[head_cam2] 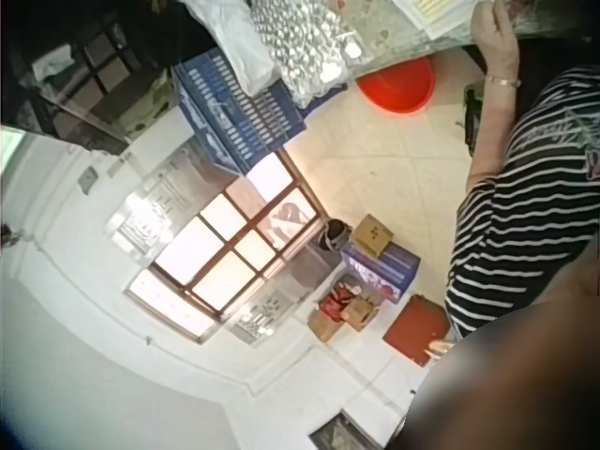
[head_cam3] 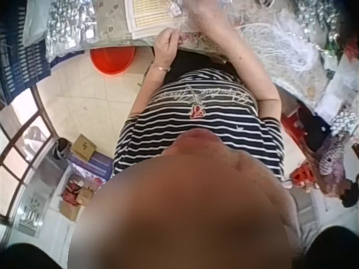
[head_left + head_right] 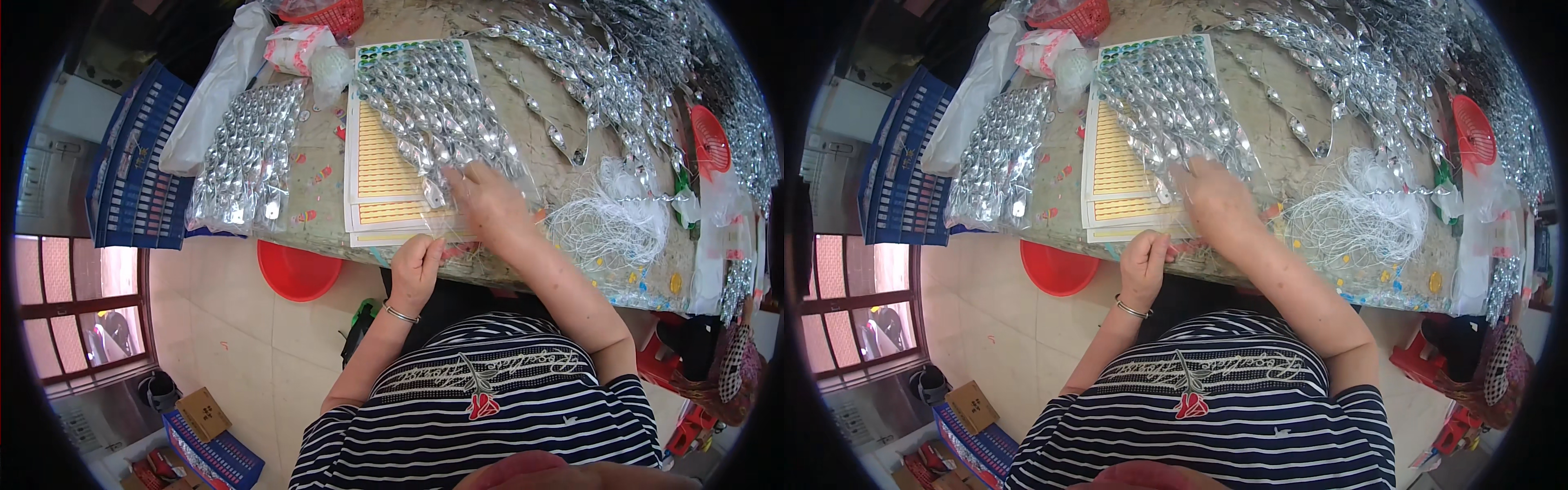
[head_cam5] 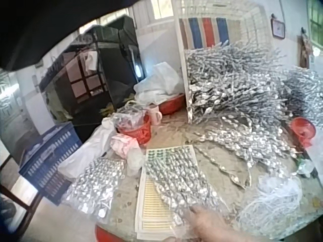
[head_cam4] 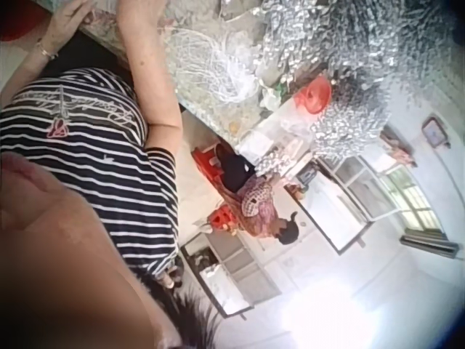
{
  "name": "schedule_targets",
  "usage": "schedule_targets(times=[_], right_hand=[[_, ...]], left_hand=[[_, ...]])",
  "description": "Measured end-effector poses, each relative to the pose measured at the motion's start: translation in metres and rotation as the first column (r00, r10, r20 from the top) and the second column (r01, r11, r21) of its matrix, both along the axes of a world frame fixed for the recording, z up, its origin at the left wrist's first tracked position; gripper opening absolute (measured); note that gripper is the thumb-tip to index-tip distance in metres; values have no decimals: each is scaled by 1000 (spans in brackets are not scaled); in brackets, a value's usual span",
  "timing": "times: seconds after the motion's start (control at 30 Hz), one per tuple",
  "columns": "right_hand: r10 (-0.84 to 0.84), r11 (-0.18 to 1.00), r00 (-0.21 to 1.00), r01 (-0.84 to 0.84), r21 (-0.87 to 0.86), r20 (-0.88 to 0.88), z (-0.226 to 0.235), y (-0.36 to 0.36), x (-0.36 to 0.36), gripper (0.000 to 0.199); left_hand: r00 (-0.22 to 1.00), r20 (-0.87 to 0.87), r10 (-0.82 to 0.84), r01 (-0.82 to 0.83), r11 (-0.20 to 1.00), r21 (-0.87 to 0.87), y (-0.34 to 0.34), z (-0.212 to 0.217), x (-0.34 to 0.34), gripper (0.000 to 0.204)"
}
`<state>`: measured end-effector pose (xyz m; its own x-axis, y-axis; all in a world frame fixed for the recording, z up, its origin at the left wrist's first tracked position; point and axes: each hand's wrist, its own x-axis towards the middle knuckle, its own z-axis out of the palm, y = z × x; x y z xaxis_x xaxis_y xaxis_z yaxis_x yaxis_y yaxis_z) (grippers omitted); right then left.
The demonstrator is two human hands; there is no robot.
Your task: Packaging silver tinsel garlands into plastic bags with cardboard backing.
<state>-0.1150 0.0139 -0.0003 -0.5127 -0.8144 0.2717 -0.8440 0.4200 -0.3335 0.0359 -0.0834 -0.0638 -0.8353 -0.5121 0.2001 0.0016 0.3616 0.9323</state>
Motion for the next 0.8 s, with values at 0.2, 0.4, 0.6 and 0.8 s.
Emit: schedule_targets(times=[0.2,0.4,0.6,0.8], right_hand=[[14,1000,996,-12,-16,85,-3,-6,16,42],[47,986,997,-38,-164,54,-2,1,18,35],[71,981,992,-50,-189,107,-6,12,4,26],[122,923,990,-86,-375,75,-3,8,2,23]], left_hand=[[1000,-8,2,-2,1000,-15,2,2,0,21],[1000,-8,13,-13,1000,23,2,-2,1,21],[999,48,-25,28,998,-49,0,0,3,20],[1000,11,24,-25,999,48,3,1,0,24]])
